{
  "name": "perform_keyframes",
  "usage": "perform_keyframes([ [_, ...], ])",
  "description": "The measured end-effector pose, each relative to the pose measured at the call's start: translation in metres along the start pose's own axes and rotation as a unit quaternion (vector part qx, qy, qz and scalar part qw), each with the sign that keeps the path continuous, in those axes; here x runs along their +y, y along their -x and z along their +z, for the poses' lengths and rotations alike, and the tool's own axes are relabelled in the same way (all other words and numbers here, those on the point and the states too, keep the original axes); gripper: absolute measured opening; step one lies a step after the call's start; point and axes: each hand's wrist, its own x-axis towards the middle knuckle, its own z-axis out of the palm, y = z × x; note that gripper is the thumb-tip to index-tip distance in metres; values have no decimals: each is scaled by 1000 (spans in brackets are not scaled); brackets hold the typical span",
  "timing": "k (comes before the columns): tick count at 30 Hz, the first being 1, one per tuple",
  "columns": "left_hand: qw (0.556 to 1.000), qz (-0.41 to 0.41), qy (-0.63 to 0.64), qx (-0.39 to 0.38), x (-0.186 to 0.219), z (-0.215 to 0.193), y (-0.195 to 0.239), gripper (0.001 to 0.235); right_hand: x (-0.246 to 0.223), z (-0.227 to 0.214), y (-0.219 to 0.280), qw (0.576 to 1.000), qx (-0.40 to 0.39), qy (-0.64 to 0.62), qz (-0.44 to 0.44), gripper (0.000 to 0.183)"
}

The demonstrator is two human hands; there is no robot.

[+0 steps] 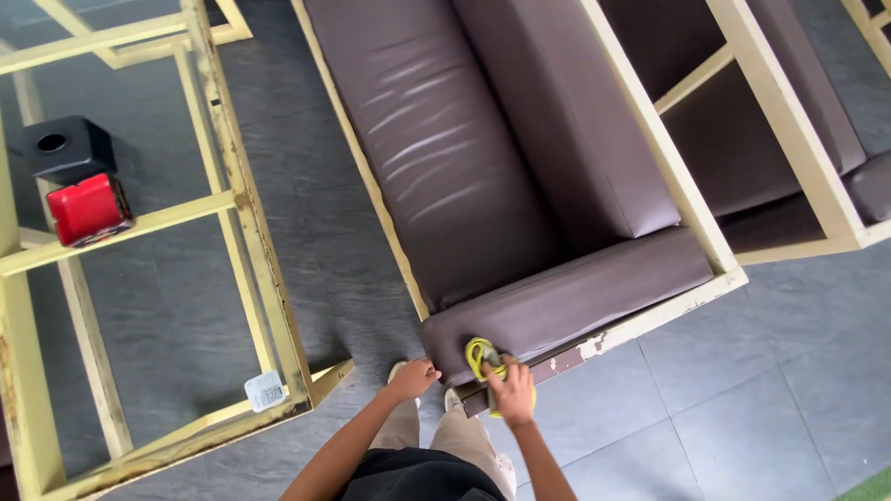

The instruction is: The person wipes the brown cushions and wooden frame of a sofa with a yellow cloth. They then move to a wooden shelf, wiping its frame and cleaning a black tissue box and a red tray before placing them back.

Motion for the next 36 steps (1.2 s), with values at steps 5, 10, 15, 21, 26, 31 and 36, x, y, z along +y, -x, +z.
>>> perform_keyframes([
  [5, 1000, 20, -20, 9, -8, -4, -9, 37, 65, -3, -20, 994, 56, 61, 70, 53],
  [10, 999, -29, 36, -15, -4, -2, -5, 37, 160, 5, -35, 978, 79, 87, 175, 74],
  [15, 997, -46, -42, 40, -39, 28, -25, 41, 197, 28, -59, 927, 154, 144, 310, 36],
  [21, 998, -23, -36, 49, -66, 44, -41, 32, -106, 57, 15, 996, 34, -4, 83, 20],
  [26, 998, 10, 26, 55, -44, 30, -21, 41, -68, 17, -43, 994, 79, -62, -44, 27],
  [31, 998, 45, 12, 47, -39, 24, -15, 47, 91, 4, -85, 987, 133, 58, -71, 19],
  [36, 999, 32, -35, 3, -41, 34, -15, 42, 263, 48, -87, 915, 107, 259, 290, 40],
])
